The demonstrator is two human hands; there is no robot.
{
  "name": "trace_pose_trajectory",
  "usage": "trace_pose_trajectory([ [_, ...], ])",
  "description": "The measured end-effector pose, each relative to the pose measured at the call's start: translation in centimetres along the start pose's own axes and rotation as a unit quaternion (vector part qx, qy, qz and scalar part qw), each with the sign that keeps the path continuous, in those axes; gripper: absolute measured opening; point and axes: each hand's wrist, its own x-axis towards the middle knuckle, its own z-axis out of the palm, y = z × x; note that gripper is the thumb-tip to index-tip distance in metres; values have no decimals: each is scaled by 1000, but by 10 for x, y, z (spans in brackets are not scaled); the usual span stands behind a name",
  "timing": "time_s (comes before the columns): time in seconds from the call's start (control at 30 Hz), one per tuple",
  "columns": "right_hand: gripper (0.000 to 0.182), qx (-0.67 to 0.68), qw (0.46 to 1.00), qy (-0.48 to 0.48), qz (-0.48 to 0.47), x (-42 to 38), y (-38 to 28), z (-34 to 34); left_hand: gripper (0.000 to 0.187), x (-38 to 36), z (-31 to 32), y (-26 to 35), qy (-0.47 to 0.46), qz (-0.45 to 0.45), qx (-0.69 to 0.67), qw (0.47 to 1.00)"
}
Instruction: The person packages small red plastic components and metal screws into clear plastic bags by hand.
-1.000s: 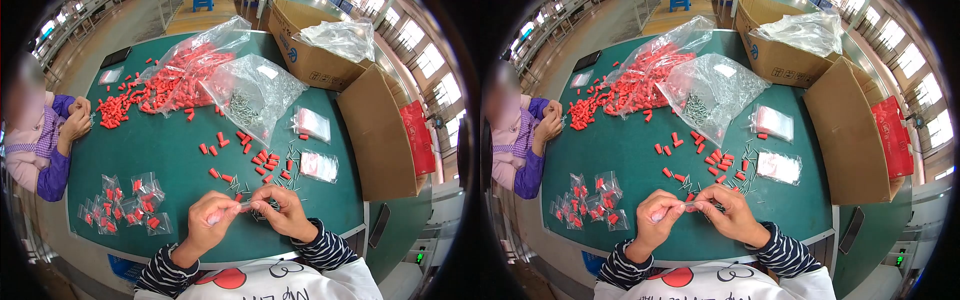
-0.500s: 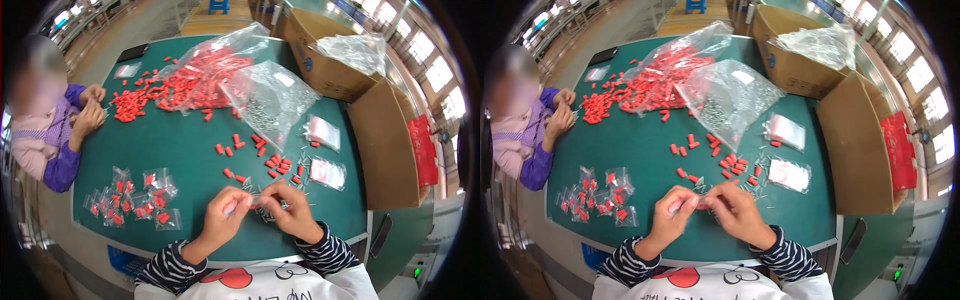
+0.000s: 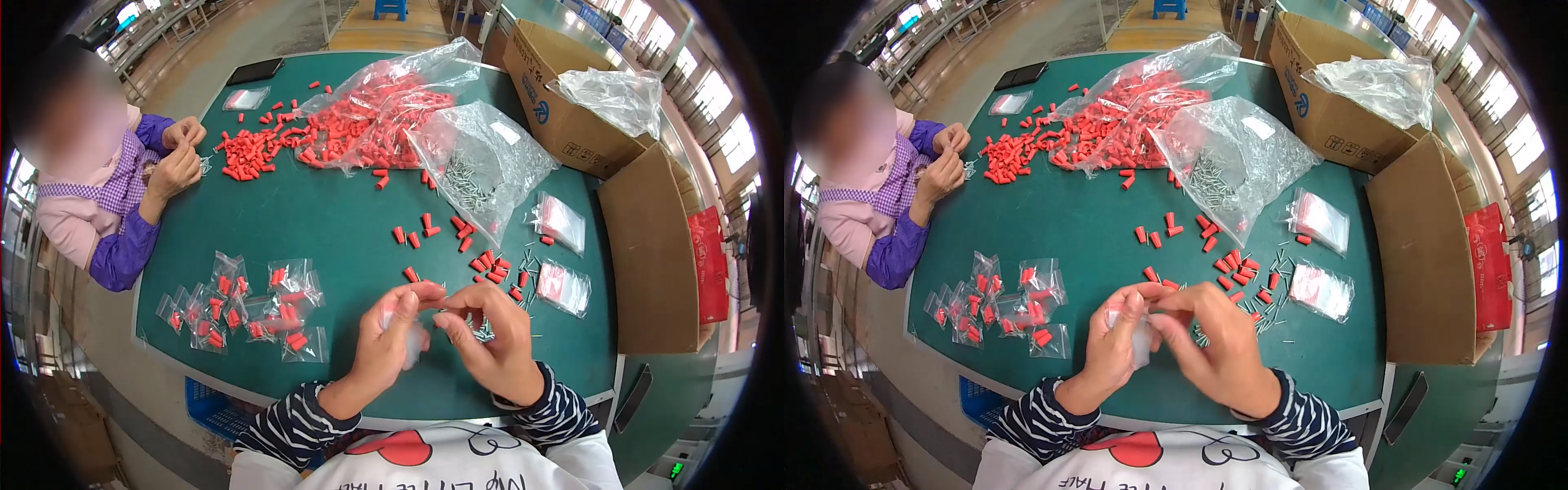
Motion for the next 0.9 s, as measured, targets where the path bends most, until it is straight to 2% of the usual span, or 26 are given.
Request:
trace_pose_trajectory([
  [0.03,21,-2,998,-34,61,-4,7,-2,46,-3,1,4,-13,-10,7,1000],
  [0.13,23,44,983,-124,126,-24,26,5,51,-9,6,1,-72,-18,27,997],
  [0.17,22,66,983,-106,135,-31,28,10,49,-10,6,-13,-92,25,33,995],
  [0.27,19,87,990,-47,104,-39,33,18,41,-13,10,-7,-110,63,70,989],
  [0.4,13,150,979,-24,134,-40,33,20,44,-10,5,-10,-116,42,63,990],
  [0.43,10,197,966,-33,167,-38,30,19,44,-9,6,-10,-104,33,41,993],
  [0.53,8,155,975,-12,161,-38,35,17,45,-5,9,-10,-67,13,-8,998],
  [0.63,9,216,958,17,185,-41,45,18,48,-3,8,-7,-48,-8,-19,999],
  [0.73,10,263,929,30,257,-40,45,15,50,-3,10,-3,-42,-27,-23,998],
  [0.83,13,310,913,26,265,-37,43,15,51,-3,11,-5,-40,-24,-16,999],
  [0.9,14,228,937,-14,263,-33,34,9,51,-4,10,-10,-45,-15,0,999],
])
